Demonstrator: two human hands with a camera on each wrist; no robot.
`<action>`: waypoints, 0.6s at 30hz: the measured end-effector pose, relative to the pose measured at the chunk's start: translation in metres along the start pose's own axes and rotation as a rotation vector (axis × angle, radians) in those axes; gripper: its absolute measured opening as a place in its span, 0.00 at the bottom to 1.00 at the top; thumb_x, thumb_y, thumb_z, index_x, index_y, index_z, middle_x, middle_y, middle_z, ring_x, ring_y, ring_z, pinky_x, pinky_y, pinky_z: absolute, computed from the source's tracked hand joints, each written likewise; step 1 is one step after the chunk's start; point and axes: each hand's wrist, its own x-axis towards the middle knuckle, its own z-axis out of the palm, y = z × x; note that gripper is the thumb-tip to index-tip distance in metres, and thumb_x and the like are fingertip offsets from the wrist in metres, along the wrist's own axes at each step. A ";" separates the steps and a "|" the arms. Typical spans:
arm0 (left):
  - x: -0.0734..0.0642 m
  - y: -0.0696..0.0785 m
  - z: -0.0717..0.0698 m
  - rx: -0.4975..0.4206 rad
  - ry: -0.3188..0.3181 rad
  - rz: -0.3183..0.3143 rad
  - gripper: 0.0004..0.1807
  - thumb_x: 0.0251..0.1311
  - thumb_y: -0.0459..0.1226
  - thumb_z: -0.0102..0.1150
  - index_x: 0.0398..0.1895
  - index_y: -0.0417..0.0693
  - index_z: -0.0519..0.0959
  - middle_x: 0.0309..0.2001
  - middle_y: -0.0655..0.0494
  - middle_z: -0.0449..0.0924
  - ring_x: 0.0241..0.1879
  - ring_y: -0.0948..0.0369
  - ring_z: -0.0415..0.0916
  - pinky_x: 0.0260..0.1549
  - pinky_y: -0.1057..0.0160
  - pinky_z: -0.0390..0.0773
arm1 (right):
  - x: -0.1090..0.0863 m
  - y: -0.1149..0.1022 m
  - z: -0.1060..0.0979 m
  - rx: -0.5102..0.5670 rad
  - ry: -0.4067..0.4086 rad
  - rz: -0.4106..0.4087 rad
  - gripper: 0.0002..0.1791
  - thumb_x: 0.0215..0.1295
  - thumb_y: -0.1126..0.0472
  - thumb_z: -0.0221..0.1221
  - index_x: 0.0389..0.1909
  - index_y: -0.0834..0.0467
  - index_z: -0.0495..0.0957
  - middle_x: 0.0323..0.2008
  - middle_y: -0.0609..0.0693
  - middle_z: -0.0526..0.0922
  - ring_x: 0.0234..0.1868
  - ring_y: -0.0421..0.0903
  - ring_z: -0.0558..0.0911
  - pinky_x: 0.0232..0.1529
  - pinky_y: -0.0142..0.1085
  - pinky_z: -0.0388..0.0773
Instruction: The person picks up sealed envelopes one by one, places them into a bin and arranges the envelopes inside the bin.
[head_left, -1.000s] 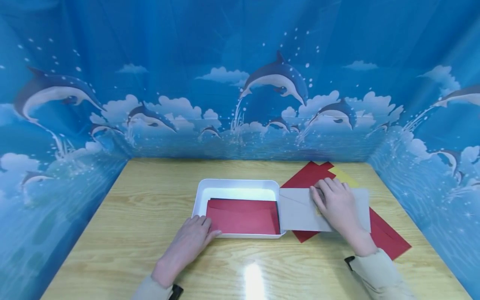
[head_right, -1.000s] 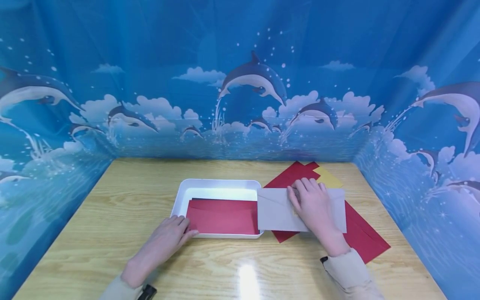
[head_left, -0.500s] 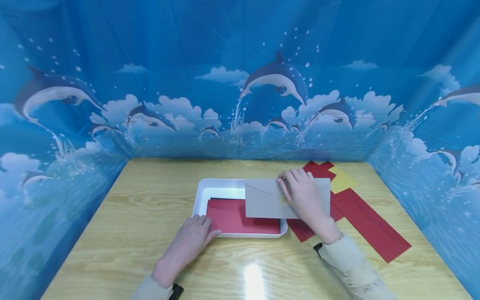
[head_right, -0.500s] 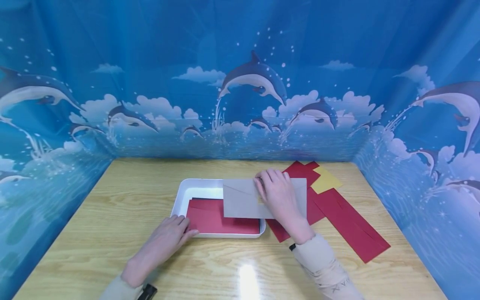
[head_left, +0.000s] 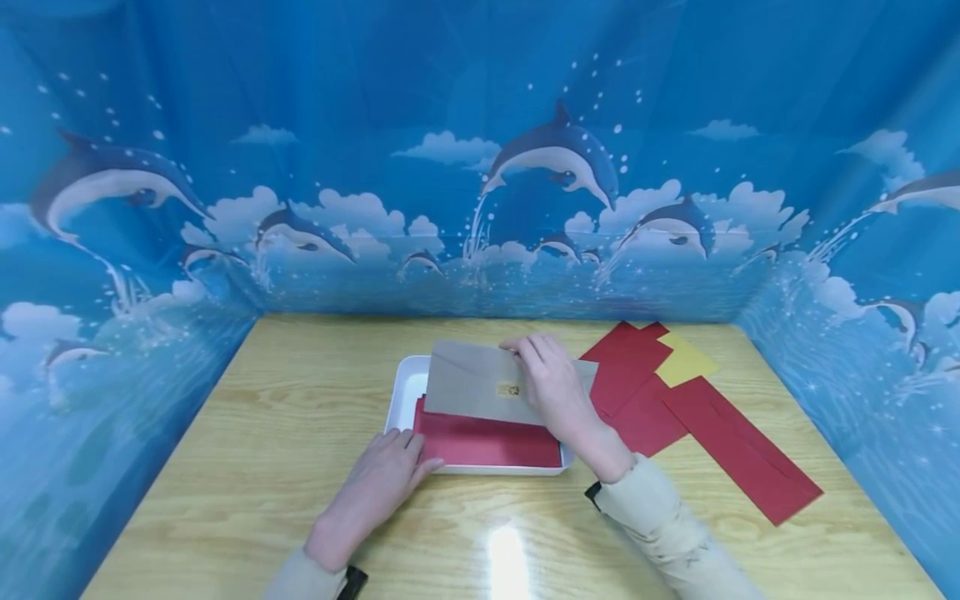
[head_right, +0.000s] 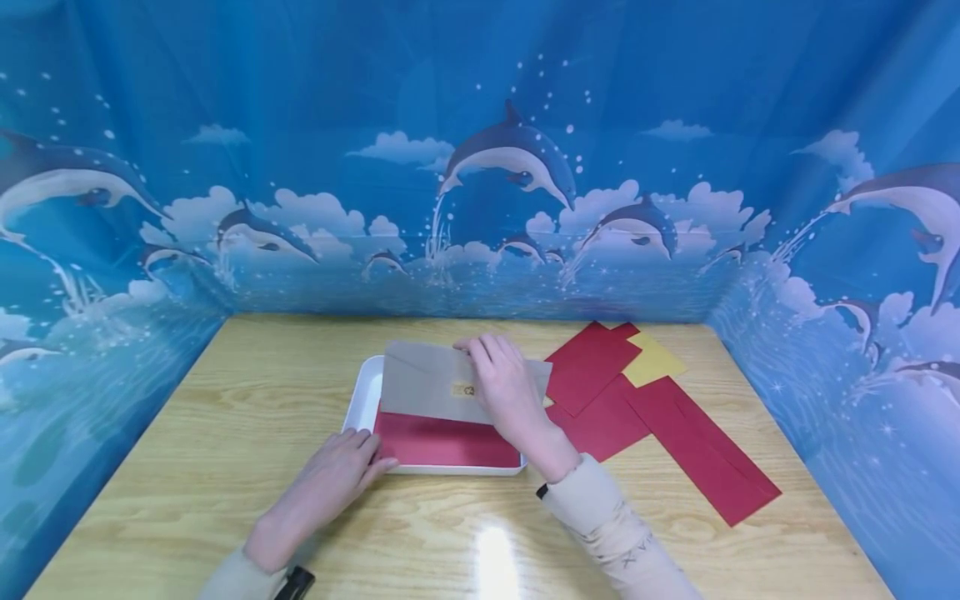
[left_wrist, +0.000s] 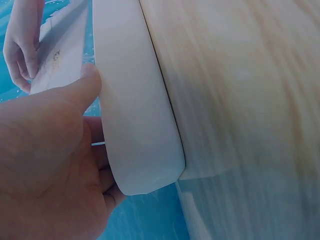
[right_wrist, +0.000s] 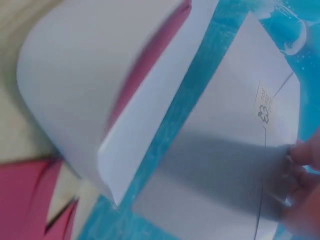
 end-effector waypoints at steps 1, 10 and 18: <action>0.000 0.000 0.000 0.004 0.000 0.001 0.18 0.71 0.51 0.57 0.36 0.45 0.75 0.29 0.58 0.70 0.32 0.59 0.65 0.42 0.56 0.74 | -0.001 -0.001 0.003 0.013 -0.018 0.001 0.16 0.65 0.76 0.61 0.52 0.61 0.78 0.44 0.53 0.81 0.46 0.49 0.81 0.49 0.41 0.80; 0.000 -0.001 0.001 0.022 0.019 0.016 0.17 0.71 0.51 0.57 0.37 0.45 0.75 0.31 0.56 0.72 0.33 0.58 0.67 0.42 0.56 0.74 | -0.014 0.000 0.021 0.021 -0.269 -0.006 0.28 0.56 0.81 0.64 0.57 0.58 0.77 0.48 0.51 0.81 0.51 0.48 0.80 0.52 0.39 0.80; -0.001 -0.001 0.000 0.020 0.042 0.041 0.16 0.71 0.51 0.57 0.34 0.48 0.75 0.29 0.59 0.71 0.32 0.61 0.67 0.40 0.58 0.74 | -0.023 0.004 0.026 0.015 -0.448 0.027 0.23 0.64 0.74 0.63 0.59 0.56 0.80 0.47 0.50 0.83 0.50 0.50 0.81 0.50 0.43 0.80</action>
